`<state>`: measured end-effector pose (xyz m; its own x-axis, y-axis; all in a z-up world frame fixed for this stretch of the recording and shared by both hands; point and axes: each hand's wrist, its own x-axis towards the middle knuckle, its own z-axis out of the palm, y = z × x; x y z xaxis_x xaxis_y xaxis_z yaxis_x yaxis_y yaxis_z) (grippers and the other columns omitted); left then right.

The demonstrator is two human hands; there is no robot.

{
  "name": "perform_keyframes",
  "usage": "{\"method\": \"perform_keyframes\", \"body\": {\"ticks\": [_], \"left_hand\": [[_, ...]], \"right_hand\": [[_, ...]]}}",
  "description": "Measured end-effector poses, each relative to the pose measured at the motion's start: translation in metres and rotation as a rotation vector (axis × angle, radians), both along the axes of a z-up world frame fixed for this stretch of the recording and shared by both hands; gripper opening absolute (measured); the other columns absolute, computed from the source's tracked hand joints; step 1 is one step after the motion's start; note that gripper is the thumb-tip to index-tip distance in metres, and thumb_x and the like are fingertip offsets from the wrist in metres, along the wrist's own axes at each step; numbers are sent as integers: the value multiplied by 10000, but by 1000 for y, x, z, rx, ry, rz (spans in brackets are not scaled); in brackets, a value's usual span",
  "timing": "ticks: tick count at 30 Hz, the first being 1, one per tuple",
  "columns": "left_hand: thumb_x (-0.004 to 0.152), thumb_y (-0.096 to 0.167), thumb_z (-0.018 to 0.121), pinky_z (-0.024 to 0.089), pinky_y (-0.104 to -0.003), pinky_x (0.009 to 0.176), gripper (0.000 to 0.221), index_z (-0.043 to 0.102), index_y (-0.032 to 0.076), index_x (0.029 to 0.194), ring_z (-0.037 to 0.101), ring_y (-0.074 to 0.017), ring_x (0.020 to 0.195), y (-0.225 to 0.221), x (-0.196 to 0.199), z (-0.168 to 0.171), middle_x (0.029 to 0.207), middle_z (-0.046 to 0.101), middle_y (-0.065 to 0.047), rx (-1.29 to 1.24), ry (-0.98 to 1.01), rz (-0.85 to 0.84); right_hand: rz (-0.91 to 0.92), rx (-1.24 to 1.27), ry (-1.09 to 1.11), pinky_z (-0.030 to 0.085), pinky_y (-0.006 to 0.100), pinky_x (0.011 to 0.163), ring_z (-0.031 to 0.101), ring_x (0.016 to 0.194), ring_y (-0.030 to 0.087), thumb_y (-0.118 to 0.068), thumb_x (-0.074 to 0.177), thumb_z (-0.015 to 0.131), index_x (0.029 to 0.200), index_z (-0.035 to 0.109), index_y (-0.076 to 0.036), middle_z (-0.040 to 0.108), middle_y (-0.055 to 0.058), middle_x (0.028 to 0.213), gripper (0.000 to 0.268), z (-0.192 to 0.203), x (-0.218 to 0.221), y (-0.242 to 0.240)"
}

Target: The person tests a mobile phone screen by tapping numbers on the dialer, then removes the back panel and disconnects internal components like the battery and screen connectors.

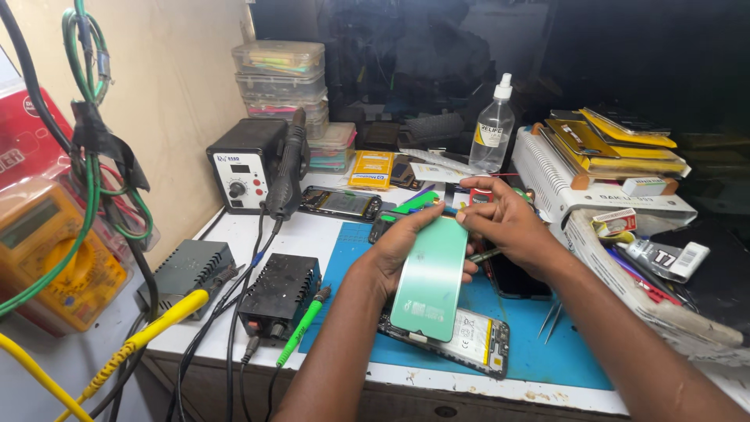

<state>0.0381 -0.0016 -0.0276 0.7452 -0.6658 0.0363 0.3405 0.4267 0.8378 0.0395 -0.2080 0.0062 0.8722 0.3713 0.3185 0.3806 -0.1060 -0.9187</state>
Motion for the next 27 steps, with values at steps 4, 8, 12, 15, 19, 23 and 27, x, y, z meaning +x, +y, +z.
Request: {"method": "perform_keyframes", "body": {"ticks": [4, 8, 12, 15, 19, 23, 27], "left_hand": [[1044, 516, 448, 679, -441, 683, 596, 581, -15, 1279, 752, -340, 837, -3, 8, -6, 1053, 701, -222, 13, 46, 71], [1070, 487, 404, 669, -463, 703, 585, 556, -12, 1336, 751, -343, 849, -4, 11, -10, 1076, 708, -222, 16, 51, 98], [1068, 444, 362, 669, -454, 717, 553, 555, 82, 1437, 744, -318, 840, -5, 7, -8, 1079, 714, -188, 10, 44, 118], [1064, 433, 355, 668, -440, 702, 535, 569, 105, 1428, 742, -312, 826, -5, 2, -2, 1056, 712, -183, 51, 41, 123], [1076, 414, 368, 653, -461, 662, 491, 538, 15, 1307, 732, -337, 794, -9, -1, 2, 1067, 722, -213, 155, 81, 154], [1075, 391, 365, 666, -442, 631, 491, 549, -21, 1269, 746, -343, 772, -10, -3, 4, 1044, 722, -202, 195, 101, 141], [1080, 366, 386, 667, -431, 616, 484, 554, -34, 1295, 753, -339, 778, -7, -8, 10, 1032, 730, -202, 223, 77, 153]], "right_hand": [[-213, -147, -349, 577, 273, 729, 705, 844, 125, -184, 920, 713, 1352, 519, -32, 746, 72, 958, 497, -1, -9, -2], [-483, -272, -533, 572, 287, 678, 725, 794, 135, -222, 974, 677, 1206, 667, -66, 765, 83, 946, 280, -5, -21, -6], [-557, -323, -558, 547, 297, 632, 696, 722, 134, -217, 975, 683, 1173, 709, -88, 750, 83, 882, 239, -4, -27, -4], [-570, -387, -529, 527, 322, 594, 663, 633, 172, -208, 948, 694, 1179, 736, -108, 738, 84, 860, 256, 1, -29, -2], [-438, -413, -789, 550, 351, 730, 687, 817, 207, -187, 932, 708, 1083, 754, -82, 737, 64, 966, 190, 3, -26, -4], [-336, -525, -814, 554, 391, 817, 683, 979, 244, -177, 866, 730, 1029, 797, -84, 738, 68, 991, 199, 2, -23, -4], [-348, -613, -745, 566, 386, 810, 687, 989, 235, -195, 857, 737, 1023, 791, -98, 740, 43, 986, 200, 5, -22, -3]]}}
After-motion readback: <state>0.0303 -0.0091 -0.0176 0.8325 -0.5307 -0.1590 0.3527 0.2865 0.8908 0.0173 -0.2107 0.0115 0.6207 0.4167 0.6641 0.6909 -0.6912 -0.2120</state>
